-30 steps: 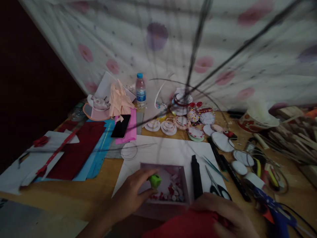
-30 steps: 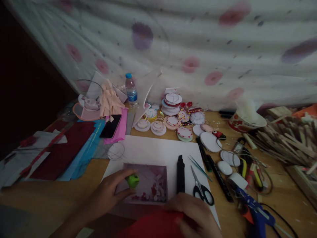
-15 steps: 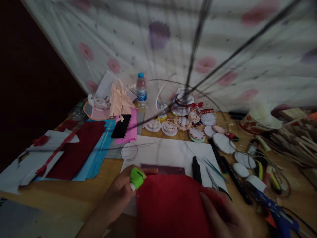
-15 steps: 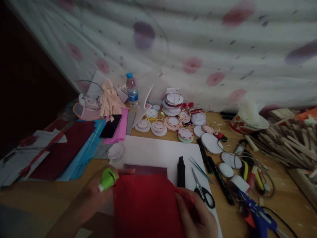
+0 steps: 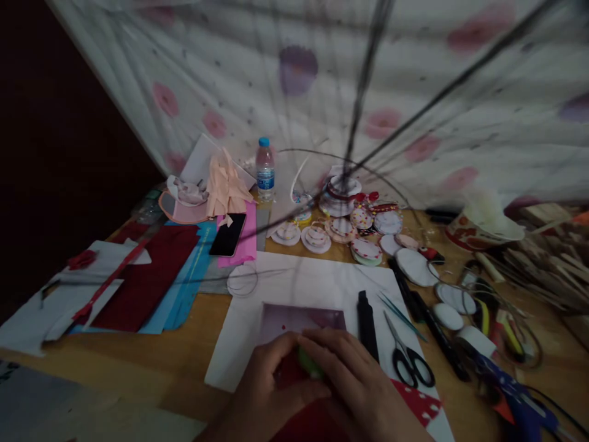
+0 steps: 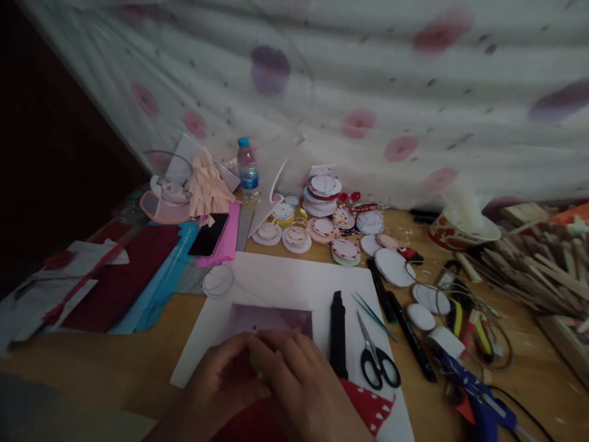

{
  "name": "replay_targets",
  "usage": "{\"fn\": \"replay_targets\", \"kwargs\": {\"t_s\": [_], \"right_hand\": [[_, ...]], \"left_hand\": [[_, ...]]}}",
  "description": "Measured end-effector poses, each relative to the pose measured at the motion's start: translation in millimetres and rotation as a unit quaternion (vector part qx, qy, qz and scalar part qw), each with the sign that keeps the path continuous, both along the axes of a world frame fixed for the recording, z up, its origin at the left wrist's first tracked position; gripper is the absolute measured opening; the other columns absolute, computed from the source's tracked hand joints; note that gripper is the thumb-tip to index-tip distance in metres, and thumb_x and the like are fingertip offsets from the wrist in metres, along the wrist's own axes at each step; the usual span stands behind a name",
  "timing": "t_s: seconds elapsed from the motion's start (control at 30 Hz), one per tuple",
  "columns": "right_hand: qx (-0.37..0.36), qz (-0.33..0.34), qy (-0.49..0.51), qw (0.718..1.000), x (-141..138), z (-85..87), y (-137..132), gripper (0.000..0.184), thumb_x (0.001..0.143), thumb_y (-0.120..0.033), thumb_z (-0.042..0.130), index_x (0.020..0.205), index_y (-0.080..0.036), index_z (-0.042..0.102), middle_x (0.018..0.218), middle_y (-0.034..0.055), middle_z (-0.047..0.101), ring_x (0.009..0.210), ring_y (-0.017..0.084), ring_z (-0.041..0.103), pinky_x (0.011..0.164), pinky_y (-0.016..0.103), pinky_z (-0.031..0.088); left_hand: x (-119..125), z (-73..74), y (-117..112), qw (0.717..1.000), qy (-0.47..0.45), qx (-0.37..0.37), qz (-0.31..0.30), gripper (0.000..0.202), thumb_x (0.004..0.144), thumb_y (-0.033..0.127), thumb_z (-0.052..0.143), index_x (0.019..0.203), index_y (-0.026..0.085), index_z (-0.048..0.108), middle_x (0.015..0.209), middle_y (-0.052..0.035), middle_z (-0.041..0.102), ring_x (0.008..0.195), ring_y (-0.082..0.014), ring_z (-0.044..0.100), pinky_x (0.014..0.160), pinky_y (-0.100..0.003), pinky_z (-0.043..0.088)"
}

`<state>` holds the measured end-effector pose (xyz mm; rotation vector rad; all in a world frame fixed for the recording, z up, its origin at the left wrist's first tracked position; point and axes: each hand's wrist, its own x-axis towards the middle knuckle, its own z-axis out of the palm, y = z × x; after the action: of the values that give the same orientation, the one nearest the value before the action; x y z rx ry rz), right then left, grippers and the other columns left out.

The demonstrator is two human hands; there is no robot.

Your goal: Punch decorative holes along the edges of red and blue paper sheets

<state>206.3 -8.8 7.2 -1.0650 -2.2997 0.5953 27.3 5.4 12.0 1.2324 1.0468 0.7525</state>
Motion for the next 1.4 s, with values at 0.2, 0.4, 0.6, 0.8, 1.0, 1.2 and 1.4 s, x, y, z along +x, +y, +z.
{"fn": "replay_targets", "kwargs": {"t_s": [0.2, 0.4, 0.6, 0.8, 1.0, 1.2, 1.4], "right_hand": [[-0.150, -0.116, 0.188, 0.964, -4.0, -8.9, 3.1, 0.035, 0.089, -0.013, 0.052, 0.119, -0.030, 0.045, 0.111, 0.0065, 0.056, 0.102, 0.021, 0.057, 0.085, 0.032, 0.050], [-0.331, -0.183, 0.377, 0.846, 1.9, -8.9, 13.6, 0.044, 0.082, -0.026, 0.064, 0.122, -0.030, 0.046, 0.102, 0.0029, 0.059, 0.092, 0.017, 0.059, 0.080, 0.028, 0.049], [-0.469, -0.118, 0.410, 0.773, 14.4, 3.1, 34.1, 0.034, 0.077, -0.025, 0.071, 0.109, -0.026, 0.059, 0.091, -0.0005, 0.060, 0.078, 0.013, 0.056, 0.070, 0.025, 0.045], [-0.509, -0.044, 0.423, 0.748, 11.0, 18.9, 40.3, 0.031, 0.077, -0.022, 0.072, 0.104, -0.026, 0.057, 0.093, -0.0016, 0.060, 0.084, 0.012, 0.057, 0.077, 0.025, 0.044], [-0.473, -0.088, 0.361, 0.799, -8.4, 13.2, 41.6, 0.035, 0.073, -0.041, 0.073, 0.100, -0.023, 0.059, 0.092, 0.0012, 0.064, 0.090, 0.018, 0.060, 0.082, 0.030, 0.047], [-0.444, -0.090, 0.325, 0.830, -11.9, 4.1, 38.2, 0.031, 0.081, -0.046, 0.063, 0.101, -0.023, 0.056, 0.092, 0.0009, 0.062, 0.088, 0.017, 0.059, 0.078, 0.028, 0.046], [-0.434, -0.097, 0.299, 0.844, -13.3, 2.2, 37.7, 0.028, 0.085, -0.046, 0.059, 0.100, -0.023, 0.057, 0.092, 0.0009, 0.062, 0.088, 0.017, 0.057, 0.079, 0.028, 0.046]], "left_hand": [[-4.4, -11.4, 0.7, 0.988, -0.094, -0.120, 0.011, 0.055, 0.070, 0.018, 0.070, 0.122, 0.026, 0.051, 0.094, -0.0005, 0.071, 0.090, -0.0189, 0.066, 0.079, -0.029, 0.050], [-6.8, -15.5, 7.8, 0.992, 0.096, -0.037, 0.077, 0.011, 0.077, 0.029, 0.063, 0.082, 0.019, 0.066, 0.079, -0.0026, 0.071, 0.079, -0.0195, 0.067, 0.071, -0.025, 0.051], [-7.0, -19.4, 7.9, 0.982, 0.159, 0.055, 0.085, 0.016, 0.082, 0.033, 0.058, 0.081, 0.020, 0.068, 0.076, -0.0024, 0.072, 0.072, -0.0192, 0.067, 0.064, -0.024, 0.051], [-11.1, -13.8, 5.2, 0.967, 0.205, 0.101, 0.112, 0.016, 0.083, 0.032, 0.058, 0.082, 0.021, 0.070, 0.072, -0.0013, 0.073, 0.066, -0.0178, 0.066, 0.061, -0.023, 0.050], [-11.8, -14.7, 1.6, 0.975, 0.162, 0.073, 0.131, 0.020, 0.085, 0.033, 0.056, 0.086, 0.021, 0.072, 0.082, -0.0028, 0.075, 0.075, -0.0193, 0.069, 0.066, -0.023, 0.053], [-12.1, -16.2, -0.6, 0.966, 0.170, 0.087, 0.173, 0.018, 0.084, 0.035, 0.058, 0.085, 0.022, 0.070, 0.078, -0.0010, 0.074, 0.071, -0.0175, 0.068, 0.063, -0.020, 0.052], [-10.4, -14.2, -0.7, 0.967, 0.161, 0.087, 0.179, 0.015, 0.084, 0.034, 0.059, 0.083, 0.022, 0.068, 0.076, -0.0006, 0.074, 0.070, -0.0177, 0.068, 0.061, -0.020, 0.052]]}}
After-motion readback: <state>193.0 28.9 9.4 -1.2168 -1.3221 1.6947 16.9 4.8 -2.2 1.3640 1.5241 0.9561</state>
